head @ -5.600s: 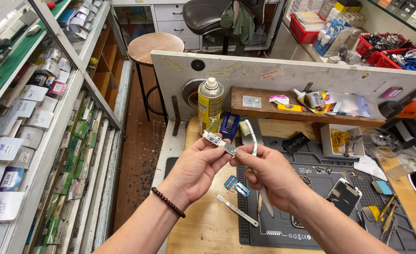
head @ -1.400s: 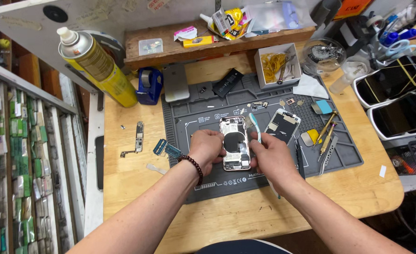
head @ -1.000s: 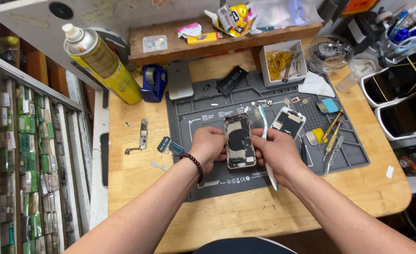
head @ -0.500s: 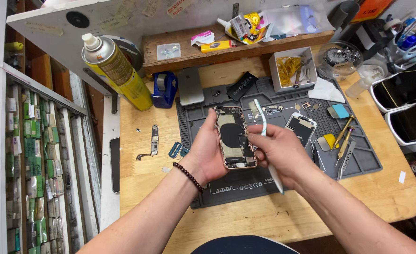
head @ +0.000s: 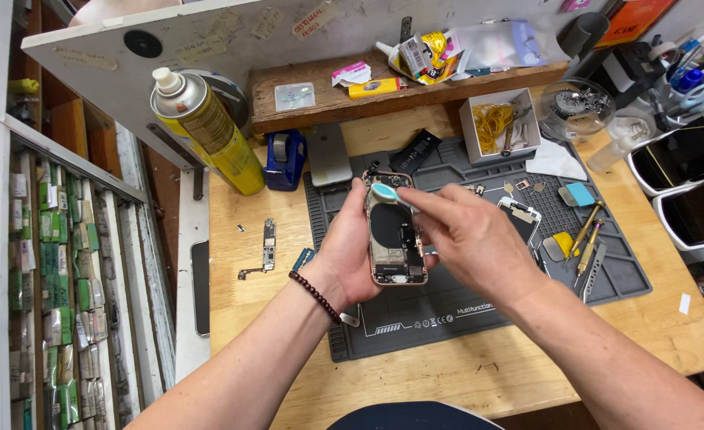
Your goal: The person cleans a disassembled smartphone's internal components using a toothbrush and a metal spudger. They remove a ribbon cable, brush the motherboard and phone frame, and use tweezers to adjust a small connector before placing the cable back into the device.
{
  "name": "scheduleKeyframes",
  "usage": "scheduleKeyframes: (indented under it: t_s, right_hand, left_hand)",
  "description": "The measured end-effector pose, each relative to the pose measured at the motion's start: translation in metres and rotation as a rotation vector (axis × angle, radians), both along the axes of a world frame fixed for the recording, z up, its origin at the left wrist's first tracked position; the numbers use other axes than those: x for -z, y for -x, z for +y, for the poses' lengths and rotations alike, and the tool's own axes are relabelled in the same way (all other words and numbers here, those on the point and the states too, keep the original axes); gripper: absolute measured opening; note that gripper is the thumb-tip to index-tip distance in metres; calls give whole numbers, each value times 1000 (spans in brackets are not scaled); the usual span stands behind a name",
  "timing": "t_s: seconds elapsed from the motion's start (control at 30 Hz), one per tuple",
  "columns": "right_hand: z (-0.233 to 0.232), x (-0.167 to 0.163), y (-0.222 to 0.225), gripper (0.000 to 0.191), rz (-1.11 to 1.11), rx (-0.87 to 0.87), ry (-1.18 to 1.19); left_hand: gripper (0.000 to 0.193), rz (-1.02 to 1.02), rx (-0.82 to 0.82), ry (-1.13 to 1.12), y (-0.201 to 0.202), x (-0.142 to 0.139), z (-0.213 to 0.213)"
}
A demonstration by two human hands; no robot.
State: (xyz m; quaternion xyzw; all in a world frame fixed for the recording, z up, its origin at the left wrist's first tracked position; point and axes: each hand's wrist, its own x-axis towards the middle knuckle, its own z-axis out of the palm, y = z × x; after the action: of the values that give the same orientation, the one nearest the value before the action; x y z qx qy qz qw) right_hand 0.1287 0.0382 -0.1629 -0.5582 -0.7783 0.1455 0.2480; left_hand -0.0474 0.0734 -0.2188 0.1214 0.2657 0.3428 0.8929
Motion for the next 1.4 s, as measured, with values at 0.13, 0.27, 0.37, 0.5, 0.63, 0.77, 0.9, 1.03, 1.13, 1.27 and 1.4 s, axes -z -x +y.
scheduleKeyframes:
  t_s: [0.13,0.27,0.37,0.5,0.63,0.77,0.9,1.03,1.13,1.27,1.4]
  right_hand:
    - [6,-8,-12,33,-72,174,25]
    - [0,-7,-12,33,43,24,-47]
    - [2,-7,-21,34,-55,127,-104]
    - [1,-1,-30,32,77,135,-210]
    - [-4,2,-38,36,42,78,-175]
    - [-9,4,-42,34,152,166,-171]
    - [-12,5,-46,36,79,75,-209]
    - [-18,6,-43,35,232,233,-109]
    - [-26,8,-34,36,275,100,-85]
    - [-28,7,-22,29,270,209,-91]
    - [-31,7,-3,28,406,217,22]
  left_hand:
    - [77,132,-62,41,4,-3,-2]
    - [82,85,-40,30,0,-12,-4]
    - [83,120,-60,45,-1,-21,-4]
    - [78,132,-57,13,0,-29,-7]
    - [73,93,-72,-19,-6,-36,-9]
    - [75,153,-82,-75,-11,-36,-14]
    - [75,272,-135,-227,-16,-33,-15]
    - [78,494,-172,-346,-17,-33,-18]
    - [80,534,-229,-440,-17,-34,-18]
    - [80,565,-200,-347,-4,-34,-18]
    - [80,566,-202,-406,0,-34,-17]
